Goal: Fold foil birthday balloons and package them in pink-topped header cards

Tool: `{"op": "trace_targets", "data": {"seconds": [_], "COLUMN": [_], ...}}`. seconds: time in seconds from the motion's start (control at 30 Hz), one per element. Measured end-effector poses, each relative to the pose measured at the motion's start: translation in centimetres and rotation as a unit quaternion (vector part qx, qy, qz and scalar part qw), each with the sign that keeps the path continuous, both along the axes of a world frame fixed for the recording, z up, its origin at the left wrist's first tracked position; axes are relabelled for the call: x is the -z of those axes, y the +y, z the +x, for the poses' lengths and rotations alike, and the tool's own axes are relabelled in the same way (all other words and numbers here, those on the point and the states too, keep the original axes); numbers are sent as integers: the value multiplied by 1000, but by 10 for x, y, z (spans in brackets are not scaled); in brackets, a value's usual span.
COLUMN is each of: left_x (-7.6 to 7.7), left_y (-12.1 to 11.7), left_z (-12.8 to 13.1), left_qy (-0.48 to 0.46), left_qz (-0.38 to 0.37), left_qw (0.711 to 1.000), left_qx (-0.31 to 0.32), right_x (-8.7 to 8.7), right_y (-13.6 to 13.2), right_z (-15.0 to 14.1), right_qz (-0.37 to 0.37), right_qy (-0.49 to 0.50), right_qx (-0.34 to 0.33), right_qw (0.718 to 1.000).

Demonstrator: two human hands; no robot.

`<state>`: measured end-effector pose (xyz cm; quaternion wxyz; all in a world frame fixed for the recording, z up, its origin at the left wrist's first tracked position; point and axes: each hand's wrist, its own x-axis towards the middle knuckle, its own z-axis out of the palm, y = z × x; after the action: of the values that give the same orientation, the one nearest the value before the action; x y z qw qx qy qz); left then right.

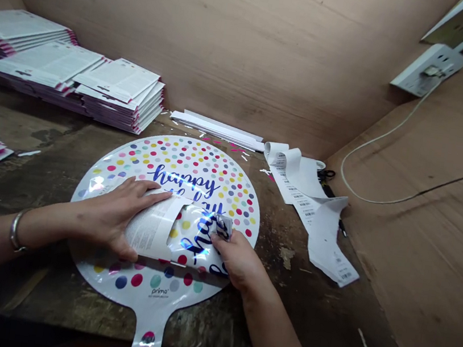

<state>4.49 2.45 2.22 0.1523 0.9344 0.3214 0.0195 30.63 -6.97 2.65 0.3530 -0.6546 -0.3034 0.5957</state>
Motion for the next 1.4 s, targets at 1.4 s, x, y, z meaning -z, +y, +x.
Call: {"op": "trace_targets", "data": {"seconds": [1.4], "left_x": [23], "left_y": [-56], "left_z": [-9], "left_qy": [-113], "left_qz": [-13], "left_qw": [994], "left_qx": [-1], "right_x": [14], "right_y": [-42], "right_z": [-40], "right_qz": [384], "right_qy": [-541], "right_qx": [-312], "right_qw": [680]}}
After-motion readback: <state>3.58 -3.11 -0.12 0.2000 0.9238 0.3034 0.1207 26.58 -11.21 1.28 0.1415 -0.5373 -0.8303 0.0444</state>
